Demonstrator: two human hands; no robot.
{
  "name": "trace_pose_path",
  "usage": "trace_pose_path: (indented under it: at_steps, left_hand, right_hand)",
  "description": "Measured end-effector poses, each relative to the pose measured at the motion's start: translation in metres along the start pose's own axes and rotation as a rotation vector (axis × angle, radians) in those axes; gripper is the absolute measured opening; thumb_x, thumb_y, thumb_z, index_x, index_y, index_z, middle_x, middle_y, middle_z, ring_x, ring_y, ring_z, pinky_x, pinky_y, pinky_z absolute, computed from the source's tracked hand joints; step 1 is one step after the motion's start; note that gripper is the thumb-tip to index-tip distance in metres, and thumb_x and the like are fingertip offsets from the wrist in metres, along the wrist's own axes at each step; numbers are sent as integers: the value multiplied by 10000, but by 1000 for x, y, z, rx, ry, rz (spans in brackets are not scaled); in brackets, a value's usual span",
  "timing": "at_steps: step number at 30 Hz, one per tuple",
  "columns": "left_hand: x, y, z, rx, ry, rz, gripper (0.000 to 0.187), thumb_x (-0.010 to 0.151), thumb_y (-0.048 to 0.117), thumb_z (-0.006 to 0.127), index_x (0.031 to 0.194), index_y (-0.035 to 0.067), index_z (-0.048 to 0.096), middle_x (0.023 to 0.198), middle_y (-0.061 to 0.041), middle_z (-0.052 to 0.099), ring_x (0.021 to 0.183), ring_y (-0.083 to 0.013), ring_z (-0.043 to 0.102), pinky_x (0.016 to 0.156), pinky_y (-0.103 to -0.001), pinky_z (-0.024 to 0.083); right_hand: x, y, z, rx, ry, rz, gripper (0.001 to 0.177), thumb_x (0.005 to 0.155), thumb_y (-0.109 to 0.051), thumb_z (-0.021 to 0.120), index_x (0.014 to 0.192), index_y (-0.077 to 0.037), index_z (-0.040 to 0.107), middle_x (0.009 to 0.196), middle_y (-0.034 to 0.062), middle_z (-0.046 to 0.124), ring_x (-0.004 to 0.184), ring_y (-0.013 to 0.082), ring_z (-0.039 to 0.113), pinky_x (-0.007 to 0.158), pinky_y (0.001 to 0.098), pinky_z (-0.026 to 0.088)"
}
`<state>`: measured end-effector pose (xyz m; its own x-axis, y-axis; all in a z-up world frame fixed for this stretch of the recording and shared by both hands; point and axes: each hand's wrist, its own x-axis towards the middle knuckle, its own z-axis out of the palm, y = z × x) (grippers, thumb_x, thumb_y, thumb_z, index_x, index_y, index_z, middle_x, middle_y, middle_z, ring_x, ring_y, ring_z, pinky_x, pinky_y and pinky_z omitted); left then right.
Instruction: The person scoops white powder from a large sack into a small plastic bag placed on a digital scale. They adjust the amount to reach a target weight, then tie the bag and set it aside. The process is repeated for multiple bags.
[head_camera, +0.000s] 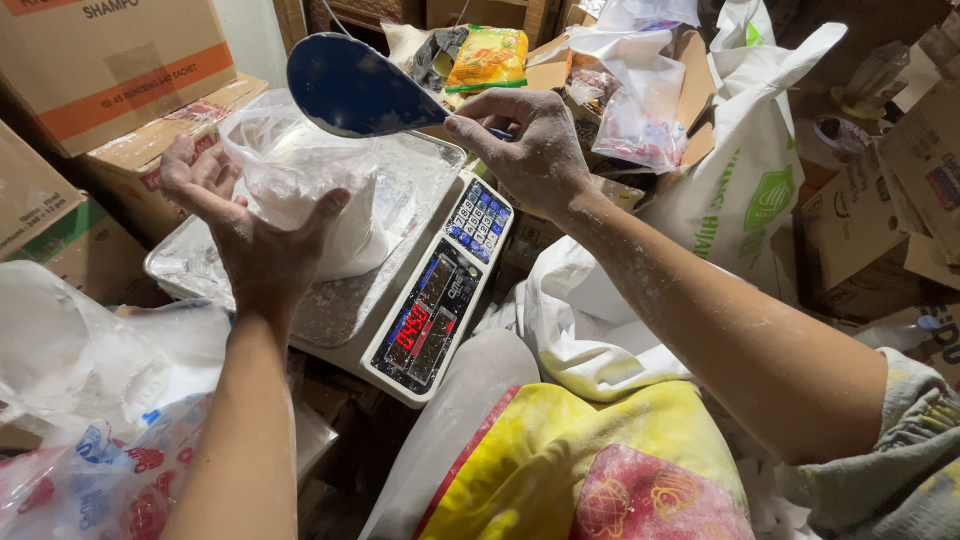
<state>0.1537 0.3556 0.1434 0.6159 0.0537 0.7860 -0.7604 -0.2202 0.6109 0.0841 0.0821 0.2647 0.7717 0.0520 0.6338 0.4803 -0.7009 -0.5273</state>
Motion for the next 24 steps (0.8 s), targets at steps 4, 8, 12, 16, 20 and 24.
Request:
trace_pose_path:
  at_steps: [4, 8, 12, 16, 20, 24]
  left_hand:
    - [-5, 5, -2, 117, 94, 132, 1242, 889, 431, 951, 1498, 30, -54, 1539, -279, 292, 1470, -394, 376, 1296, -500, 300]
    - [-20, 27, 3, 327, 178, 88, 1135, 901, 402, 932, 1523, -5, 74, 1536, -245, 288, 1484, -378, 340, 1307, -501, 268]
    - [-37, 62, 21, 448, 180, 131, 1035, 918, 380, 941, 1509, -39, 202, 1455, -216, 327, 1411, -367, 334, 1239, -513, 252]
    - [-53, 95, 56, 329, 59, 178, 715, 994, 204, 863, 1419, 11, 321, 1424, -211, 355, 1387, -356, 353, 1195, -460, 313]
    - [-69, 112, 94, 79, -159, 63, 606, 893, 108, 808, 1351, 19, 422, 1338, -194, 475, 1323, -365, 466, 1185, -500, 354]
    - [-86, 114, 134, 10, -362, -28, 584, 827, 117, 782, 1321, 19, 486, 1277, -178, 538, 1251, -363, 492, 1101, -467, 385]
  right_hand:
    - [-7, 3, -3, -19, 10, -13, 180, 963, -239, 771, 1025, -74, 809, 849, 9, 771, 697, 41, 633, 631, 226, 532]
    - [-24, 10, -10, 96, 7, 255, 195, 928, -253, 747, 1009, -82, 796, 755, 8, 733, 606, 41, 621, 554, 237, 498]
    - [-44, 24, -22, 38, 69, 267, 206, 938, -240, 753, 1026, -64, 812, 747, 8, 727, 649, 37, 598, 586, 228, 477]
    - [-73, 44, -36, 92, 114, 453, 230, 921, -250, 750, 1015, -46, 799, 747, 2, 714, 652, 41, 607, 593, 221, 489]
    - [-111, 69, -52, 155, 159, 581, 242, 912, -249, 762, 1009, -31, 796, 810, -2, 729, 698, 50, 628, 639, 213, 516]
    - [-155, 96, -77, 167, 188, 683, 246, 927, -248, 752, 1011, -20, 790, 837, 1, 740, 711, 56, 619, 661, 210, 514]
